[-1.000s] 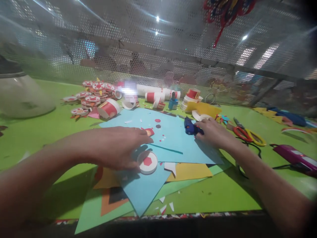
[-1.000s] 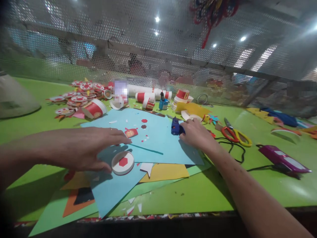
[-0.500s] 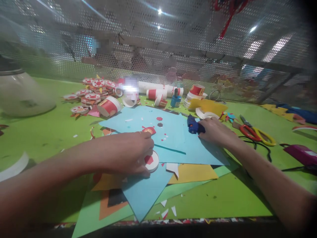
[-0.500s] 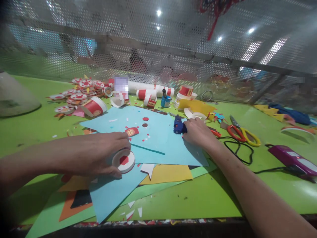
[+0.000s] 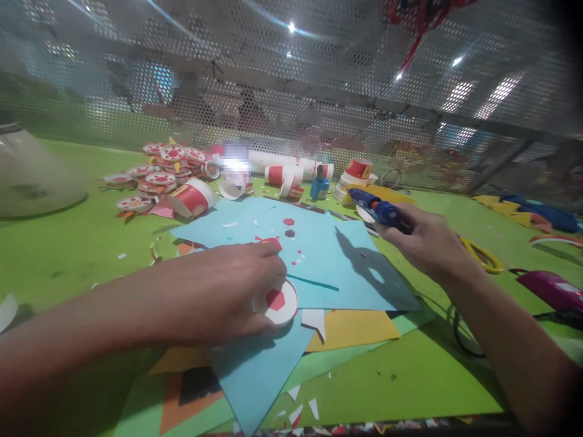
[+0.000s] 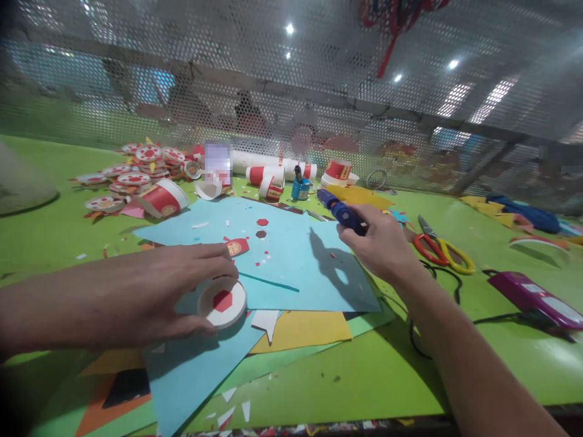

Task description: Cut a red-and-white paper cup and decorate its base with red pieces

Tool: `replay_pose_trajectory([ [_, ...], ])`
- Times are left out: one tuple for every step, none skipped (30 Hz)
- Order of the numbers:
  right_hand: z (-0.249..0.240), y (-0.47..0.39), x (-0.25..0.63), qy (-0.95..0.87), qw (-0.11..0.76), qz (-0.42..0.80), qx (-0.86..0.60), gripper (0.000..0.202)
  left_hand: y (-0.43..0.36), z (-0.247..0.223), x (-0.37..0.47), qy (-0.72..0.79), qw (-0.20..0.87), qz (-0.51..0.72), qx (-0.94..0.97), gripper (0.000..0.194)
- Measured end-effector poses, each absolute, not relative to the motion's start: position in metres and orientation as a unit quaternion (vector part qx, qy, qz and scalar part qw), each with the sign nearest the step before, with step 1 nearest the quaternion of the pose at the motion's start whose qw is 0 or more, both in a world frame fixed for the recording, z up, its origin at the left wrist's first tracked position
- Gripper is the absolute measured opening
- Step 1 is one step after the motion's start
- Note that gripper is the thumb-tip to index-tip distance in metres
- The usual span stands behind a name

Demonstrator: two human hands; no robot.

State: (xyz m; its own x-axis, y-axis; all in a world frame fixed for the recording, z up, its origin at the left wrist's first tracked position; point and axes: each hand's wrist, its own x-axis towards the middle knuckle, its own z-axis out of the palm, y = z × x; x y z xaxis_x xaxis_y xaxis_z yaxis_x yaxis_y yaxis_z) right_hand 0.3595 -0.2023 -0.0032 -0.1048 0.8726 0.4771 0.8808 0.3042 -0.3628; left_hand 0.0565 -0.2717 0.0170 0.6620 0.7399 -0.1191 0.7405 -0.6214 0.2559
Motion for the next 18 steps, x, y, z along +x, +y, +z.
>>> replay_pose_trajectory([
  [-0.002,-0.206,0.360,-0.741,0.335,0.040,-0.581,0.031,-0.272,0.016,0.057,0.411,0.147,0.004,0.900,0.018],
  [-0.001,-0.210,0.360,-0.739,0.348,0.092,-0.570,0.031,-0.271,0.015,0.058,0.410,0.153,0.008,0.899,0.017],
  [-0.001,-0.214,0.360,-0.738,0.357,0.143,-0.555,0.033,-0.271,0.013,0.060,0.409,0.158,0.013,0.899,0.017],
  [0.000,-0.217,0.360,-0.736,0.364,0.187,-0.539,0.034,-0.270,0.011,0.061,0.407,0.163,0.017,0.899,0.016],
  [0.001,-0.221,0.360,-0.734,0.368,0.221,-0.525,0.033,-0.269,0.009,0.063,0.404,0.167,0.022,0.899,0.015],
  [0.002,-0.224,0.359,-0.729,0.373,0.252,-0.516,0.032,-0.268,0.007,0.064,0.402,0.170,0.029,0.899,0.015],
  [0.002,-0.227,0.360,-0.719,0.382,0.281,-0.507,0.029,-0.267,0.004,0.065,0.399,0.173,0.038,0.900,0.015],
  [0.003,-0.229,0.360,-0.705,0.393,0.311,-0.502,0.027,-0.266,0.002,0.066,0.397,0.175,0.048,0.900,0.016],
  [0.004,-0.231,0.361,-0.689,0.403,0.337,-0.499,0.024,-0.265,0.000,0.066,0.397,0.178,0.058,0.899,0.016],
  [0.005,-0.233,0.363,-0.676,0.410,0.354,-0.500,0.022,-0.265,-0.002,0.066,0.398,0.180,0.066,0.897,0.017],
  [0.006,-0.234,0.365,-0.670,0.410,0.359,-0.504,0.021,-0.264,-0.004,0.067,0.401,0.182,0.070,0.895,0.017],
  [0.007,-0.236,0.367,-0.676,0.400,0.348,-0.513,0.021,-0.264,-0.005,0.067,0.405,0.185,0.071,0.893,0.017],
  [0.008,-0.238,0.368,-0.692,0.379,0.322,-0.523,0.021,-0.264,-0.006,0.068,0.409,0.188,0.070,0.890,0.017],
  [0.009,-0.239,0.369,-0.712,0.356,0.291,-0.531,0.020,-0.264,-0.007,0.069,0.414,0.189,0.069,0.888,0.017],
  [0.010,-0.241,0.370,-0.732,0.335,0.262,-0.531,0.019,-0.264,-0.007,0.070,0.420,0.191,0.069,0.885,0.016],
  [0.011,-0.244,0.369,-0.751,0.317,0.245,-0.525,0.017,-0.265,-0.008,0.071,0.426,0.192,0.070,0.881,0.016],
  [0.012,-0.246,0.368,-0.766,0.304,0.241,-0.512,0.014,-0.266,-0.008,0.071,0.432,0.194,0.072,0.878,0.015],
  [0.012,-0.249,0.365,-0.779,0.295,0.248,-0.494,0.012,-0.266,-0.008,0.072,0.438,0.196,0.074,0.874,0.015],
])
